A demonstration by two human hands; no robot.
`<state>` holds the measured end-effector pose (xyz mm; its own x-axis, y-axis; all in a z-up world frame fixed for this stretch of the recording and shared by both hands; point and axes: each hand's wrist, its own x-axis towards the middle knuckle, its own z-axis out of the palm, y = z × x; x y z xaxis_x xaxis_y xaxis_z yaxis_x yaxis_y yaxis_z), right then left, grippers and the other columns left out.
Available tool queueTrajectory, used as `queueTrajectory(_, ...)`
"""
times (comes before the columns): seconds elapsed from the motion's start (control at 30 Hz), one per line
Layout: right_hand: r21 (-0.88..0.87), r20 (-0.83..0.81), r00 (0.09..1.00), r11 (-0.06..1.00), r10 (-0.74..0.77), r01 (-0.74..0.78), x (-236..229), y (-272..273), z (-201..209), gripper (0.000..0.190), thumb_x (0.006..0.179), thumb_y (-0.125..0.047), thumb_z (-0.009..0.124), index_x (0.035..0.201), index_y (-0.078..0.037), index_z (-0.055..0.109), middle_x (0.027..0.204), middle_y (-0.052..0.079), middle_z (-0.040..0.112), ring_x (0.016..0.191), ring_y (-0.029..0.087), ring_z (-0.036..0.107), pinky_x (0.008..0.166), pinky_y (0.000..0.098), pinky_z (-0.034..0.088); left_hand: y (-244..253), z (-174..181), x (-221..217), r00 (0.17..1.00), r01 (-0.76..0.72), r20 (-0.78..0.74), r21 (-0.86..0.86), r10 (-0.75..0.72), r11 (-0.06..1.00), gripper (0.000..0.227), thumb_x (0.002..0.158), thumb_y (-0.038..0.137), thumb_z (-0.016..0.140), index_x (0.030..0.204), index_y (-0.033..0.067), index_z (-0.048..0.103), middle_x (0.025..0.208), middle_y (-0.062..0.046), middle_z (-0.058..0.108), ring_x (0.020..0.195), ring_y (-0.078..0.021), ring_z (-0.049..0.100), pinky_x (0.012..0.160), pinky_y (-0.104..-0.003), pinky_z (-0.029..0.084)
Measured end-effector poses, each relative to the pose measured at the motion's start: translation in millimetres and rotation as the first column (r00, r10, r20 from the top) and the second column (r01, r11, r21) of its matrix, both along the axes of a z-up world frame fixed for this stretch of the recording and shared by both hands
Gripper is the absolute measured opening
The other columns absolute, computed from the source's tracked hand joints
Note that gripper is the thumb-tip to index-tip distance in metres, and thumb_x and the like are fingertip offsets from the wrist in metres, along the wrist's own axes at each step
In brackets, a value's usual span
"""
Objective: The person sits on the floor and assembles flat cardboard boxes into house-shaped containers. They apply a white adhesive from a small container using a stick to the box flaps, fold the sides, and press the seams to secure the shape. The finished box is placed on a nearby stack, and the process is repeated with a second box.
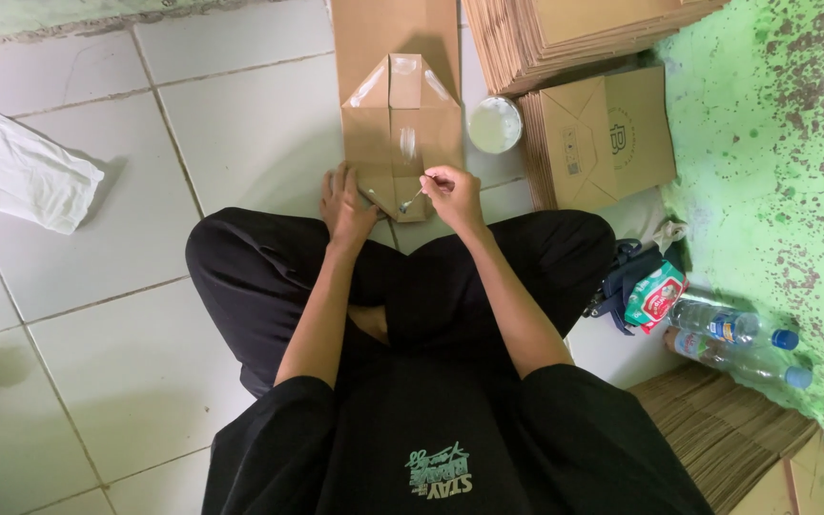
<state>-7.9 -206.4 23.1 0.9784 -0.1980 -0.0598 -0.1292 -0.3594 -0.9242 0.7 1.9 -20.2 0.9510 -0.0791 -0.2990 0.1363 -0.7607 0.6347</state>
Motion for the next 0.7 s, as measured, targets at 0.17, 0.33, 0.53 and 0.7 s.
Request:
queueTrajectory(0.17, -0.033, -0.007, 1.0, 0.999, 0.002, -0.002, -3, -4, -5, 0.018, 0.087, -0.007, 0.079, 0.099, 0.006, 0.074, 0.083, 0.024, 0.074, 0.071, 0.026, 0.077, 0.067, 0.0307, 0.064, 0, 3, 0, 1.0, 0.005, -0.003, 0.008, -0.005, 1.0, 0.082, 0.077, 0.017, 0.085, 0.148, 0.0069, 0.047, 0.161, -0.009, 0.034, 0.149, -0.0413, 0.023, 0.11, -0.063, 0.039)
queueTrajectory(0.33, -0.091, 0.019, 1.0, 0.996, 0.014, -0.013, -5, -7, -3, 0.015, 0.086, -0.002, 0.076, 0.098, 0.007, 0.074, 0.082, 0.025, 0.074, 0.07, 0.027, 0.076, 0.065, 0.0316, 0.062, 0, 0, 0, 1.0, 0.012, -0.007, 0.023, -0.012, 1.0, 0.082, 0.076, 0.019, 0.085, 0.148, 0.0083, 0.047, 0.161, -0.008, 0.034, 0.149, -0.0409, 0.023, 0.11, -0.064, 0.039)
queueTrajectory(0.53, -0.065, 0.041, 0.998, 0.996, -0.051, 0.054, 0, -34, 10, 0.02, 0.087, -0.01, 0.079, 0.1, 0.005, 0.074, 0.083, 0.024, 0.074, 0.071, 0.027, 0.076, 0.066, 0.0344, 0.063, 0, 2, 1, 1.0, 0.008, -0.004, 0.017, -0.008, 1.0, 0.083, 0.076, 0.02, 0.085, 0.148, 0.0076, 0.047, 0.161, -0.009, 0.033, 0.149, -0.0416, 0.023, 0.111, -0.065, 0.037)
queueTrajectory(0.7, -0.153, -0.001, 0.988, 0.977, -0.152, 0.15, 7, -61, 23, 0.015, 0.088, -0.008, 0.074, 0.1, 0.001, 0.074, 0.079, 0.016, 0.075, 0.072, 0.021, 0.076, 0.066, 0.0291, 0.061, -1, 4, 0, 1.0, 0.003, -0.008, 0.031, -0.003, 1.0, 0.082, 0.076, 0.019, 0.085, 0.148, 0.0075, 0.047, 0.161, -0.008, 0.032, 0.149, -0.0409, 0.023, 0.111, -0.063, 0.038)
